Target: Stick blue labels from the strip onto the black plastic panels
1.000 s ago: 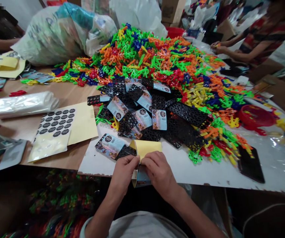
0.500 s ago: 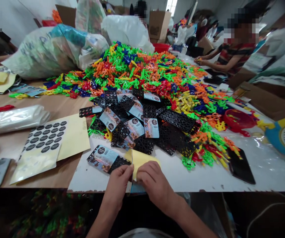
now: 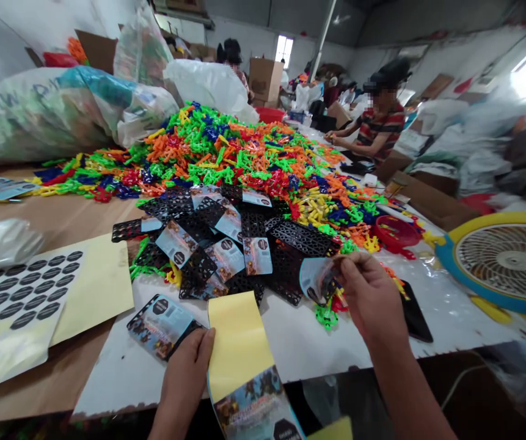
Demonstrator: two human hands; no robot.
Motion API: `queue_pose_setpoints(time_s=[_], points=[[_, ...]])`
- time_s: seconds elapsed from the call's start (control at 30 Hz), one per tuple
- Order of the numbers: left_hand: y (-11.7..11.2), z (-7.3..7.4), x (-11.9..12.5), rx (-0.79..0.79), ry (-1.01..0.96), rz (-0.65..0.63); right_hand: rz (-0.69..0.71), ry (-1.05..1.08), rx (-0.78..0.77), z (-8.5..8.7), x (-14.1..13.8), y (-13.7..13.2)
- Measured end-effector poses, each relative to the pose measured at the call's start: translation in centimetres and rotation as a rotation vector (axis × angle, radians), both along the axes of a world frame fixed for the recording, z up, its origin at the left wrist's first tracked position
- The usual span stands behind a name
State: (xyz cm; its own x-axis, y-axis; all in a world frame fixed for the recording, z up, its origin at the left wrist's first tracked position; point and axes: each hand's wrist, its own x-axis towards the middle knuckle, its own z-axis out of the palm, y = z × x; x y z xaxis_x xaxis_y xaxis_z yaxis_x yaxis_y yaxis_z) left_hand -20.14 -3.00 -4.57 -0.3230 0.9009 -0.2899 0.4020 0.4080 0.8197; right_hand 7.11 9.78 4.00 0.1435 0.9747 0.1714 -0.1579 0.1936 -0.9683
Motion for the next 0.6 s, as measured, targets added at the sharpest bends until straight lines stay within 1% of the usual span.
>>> queue_pose_setpoints(time_s=[0.07, 0.1, 0.17, 0.27, 0.33, 0.43, 0.5, 0.6], points=[[0.0, 0.0, -0.2, 0.003, -0.019, -0.015, -0.083, 0.000, -0.047, -0.2, 0.8, 3.1], [0.0, 0.1, -0.3, 0.007, -0.040, -0.022, -0.098, 0.006, -0.069, -0.3, 1.1, 4.4], [0.0, 0.1, -0.5, 0.013, -0.096, -0.029, -0.061, 0.043, -0.122, -0.4, 1.4, 6.3], [0.0, 0.0, -0.9, 0.014, -0.132, -0.028, 0.057, 0.083, -0.211, -0.7, 1.7, 7.8], [0.1, -0.2, -1.0, 0.016, -0.118, -0.038, 0.099, -0.008, -0.242, -0.8, 2.1, 8.7], [0.2, -0.4, -1.1, 0.009, -0.107, -0.074, 0.119, -0.234, -0.241, -0.4, 3.0, 10.7], [0.3, -0.5, -1.1, -0.006, -0.089, -0.103, 0.162, -0.343, -0.249, 0.4, 3.5, 12.7], [0.4, -0.7, -0.9, -0.035, -0.079, -0.141, 0.313, -0.481, -0.291, 1.9, 3.7, 15.8]])
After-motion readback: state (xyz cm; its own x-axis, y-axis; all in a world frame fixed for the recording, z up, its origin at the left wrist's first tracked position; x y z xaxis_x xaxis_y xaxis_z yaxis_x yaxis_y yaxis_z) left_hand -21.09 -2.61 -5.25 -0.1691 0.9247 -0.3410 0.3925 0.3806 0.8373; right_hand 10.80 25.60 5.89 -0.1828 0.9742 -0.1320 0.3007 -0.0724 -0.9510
